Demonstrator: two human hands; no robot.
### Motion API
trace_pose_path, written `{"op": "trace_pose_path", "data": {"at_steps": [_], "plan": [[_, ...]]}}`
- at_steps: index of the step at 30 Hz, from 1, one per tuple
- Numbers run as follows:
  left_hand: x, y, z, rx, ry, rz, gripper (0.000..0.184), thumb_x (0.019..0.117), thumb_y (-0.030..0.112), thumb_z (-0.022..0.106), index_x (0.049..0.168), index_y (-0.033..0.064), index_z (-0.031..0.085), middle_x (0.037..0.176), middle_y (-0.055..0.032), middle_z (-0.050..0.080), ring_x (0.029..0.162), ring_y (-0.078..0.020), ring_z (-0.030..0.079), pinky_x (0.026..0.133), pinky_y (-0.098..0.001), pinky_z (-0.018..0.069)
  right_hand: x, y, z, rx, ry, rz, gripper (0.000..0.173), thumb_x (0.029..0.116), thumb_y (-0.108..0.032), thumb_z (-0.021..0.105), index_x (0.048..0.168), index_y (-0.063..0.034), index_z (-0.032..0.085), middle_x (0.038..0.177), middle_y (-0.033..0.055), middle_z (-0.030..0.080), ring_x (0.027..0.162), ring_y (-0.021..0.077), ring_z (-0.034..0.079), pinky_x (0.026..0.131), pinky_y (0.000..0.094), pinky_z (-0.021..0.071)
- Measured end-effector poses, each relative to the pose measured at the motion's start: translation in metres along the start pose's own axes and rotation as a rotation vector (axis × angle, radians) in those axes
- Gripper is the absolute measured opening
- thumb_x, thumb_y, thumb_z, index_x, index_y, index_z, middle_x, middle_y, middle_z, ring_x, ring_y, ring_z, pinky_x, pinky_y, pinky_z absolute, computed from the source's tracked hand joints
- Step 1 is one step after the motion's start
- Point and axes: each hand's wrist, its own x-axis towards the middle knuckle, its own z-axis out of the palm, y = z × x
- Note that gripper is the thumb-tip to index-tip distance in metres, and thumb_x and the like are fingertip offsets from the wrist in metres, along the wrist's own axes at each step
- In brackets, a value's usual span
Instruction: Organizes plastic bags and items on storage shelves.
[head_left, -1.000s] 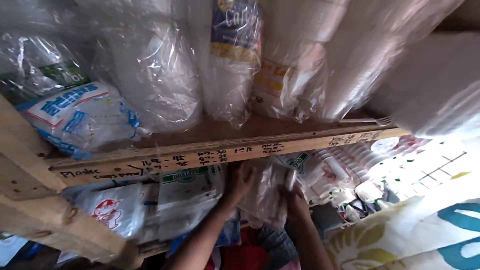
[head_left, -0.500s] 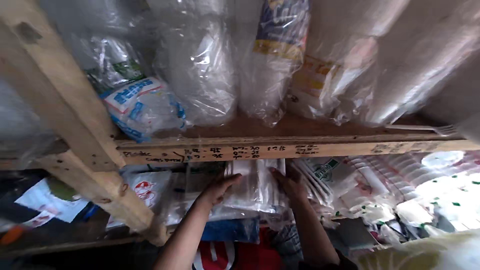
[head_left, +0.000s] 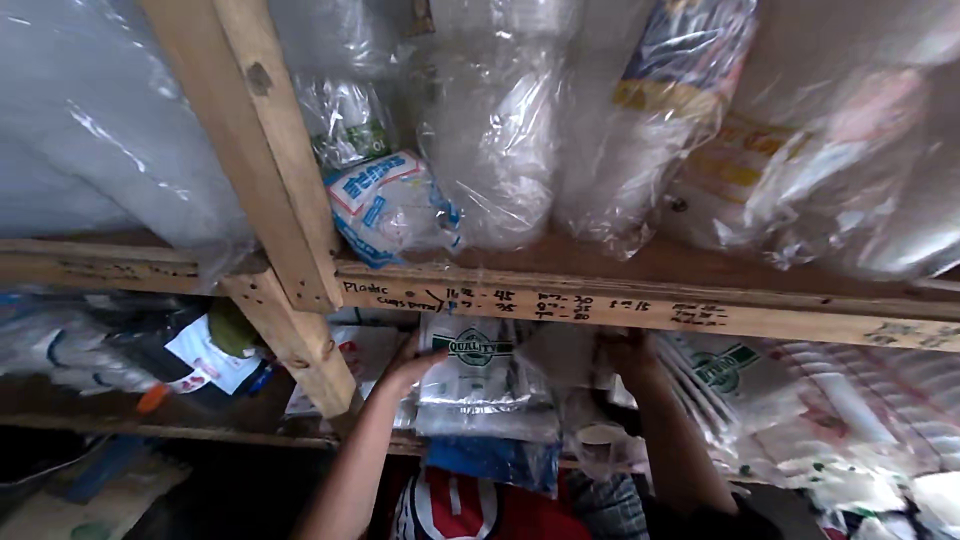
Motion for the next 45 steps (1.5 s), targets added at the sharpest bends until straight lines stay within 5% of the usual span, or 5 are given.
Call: {"op": "trace_pose_path", "data": {"at_steps": [7, 14, 22, 36, 45], "plan": [[0.004, -0.003, 0.015, 0.088, 0.167, 0.032, 0.08, 0.0994, 0.017, 0.066, 0.161, 0.0044, 0.017, 0.162, -0.0246, 0.03, 0.145, -0.0341, 0.04, 0.116, -0.0483, 0.0392, -0.04, -0.05, 0.046, -0.382, 0.014, -0.597, 0.033, 0.0913, -0.009, 0.067, 0.115, 0.0135, 0.068, 0.11, 0.0293, 0.07, 0.109, 0.0392, 0.068, 0.1, 0.0551, 0.0507], [-0.01, 0.005, 0.019, -0.174, 0.193, -0.106, 0.064, 0.1109, 0.049, 0.02, 0.15, 0.0039, 0.043, 0.146, -0.019, 0.053, 0.131, -0.0259, 0.054, 0.108, -0.0482, 0.0454, -0.058, -0.07, 0.121, -0.105, -0.53, -0.405, 0.042, 0.1043, -0.019, 0.057, 0.136, 0.0076, 0.058, 0.134, 0.0238, 0.063, 0.127, 0.0261, 0.06, 0.11, 0.0377, 0.0466], [-0.012, 0.009, 0.021, -0.048, 0.143, -0.062, 0.046, 0.1105, 0.029, 0.043, 0.144, -0.0016, 0.05, 0.148, -0.0199, 0.049, 0.137, -0.0262, 0.047, 0.113, -0.0462, 0.0371, -0.015, 0.002, 0.08, -0.546, -0.549, -0.06, 0.04, 0.1049, -0.029, 0.056, 0.127, 0.004, 0.064, 0.117, 0.0241, 0.068, 0.098, 0.0329, 0.07, 0.089, 0.049, 0.0568], [0.03, 0.009, -0.004, 0.13, -0.108, 0.173, 0.052, 0.0924, -0.003, 0.064, 0.143, 0.0017, 0.051, 0.151, -0.0179, 0.048, 0.135, -0.0266, 0.051, 0.108, -0.0426, 0.0466, 0.016, -0.037, 0.052, -0.978, -0.279, -0.224, 0.043, 0.105, -0.014, 0.049, 0.145, 0.0015, 0.053, 0.147, 0.0299, 0.05, 0.141, 0.0464, 0.043, 0.115, 0.0641, 0.0315], [0.032, -0.006, 0.012, -0.01, 0.034, 0.114, 0.041, 0.1016, 0.003, 0.055, 0.142, -0.0001, 0.052, 0.145, -0.0185, 0.054, 0.132, -0.0235, 0.053, 0.11, -0.0402, 0.0455, -0.041, -0.081, 0.112, -0.633, -0.471, -0.432, 0.048, 0.1067, -0.027, 0.051, 0.142, 0.0054, 0.055, 0.147, 0.0236, 0.054, 0.141, 0.0308, 0.048, 0.12, 0.0416, 0.0331]]}}
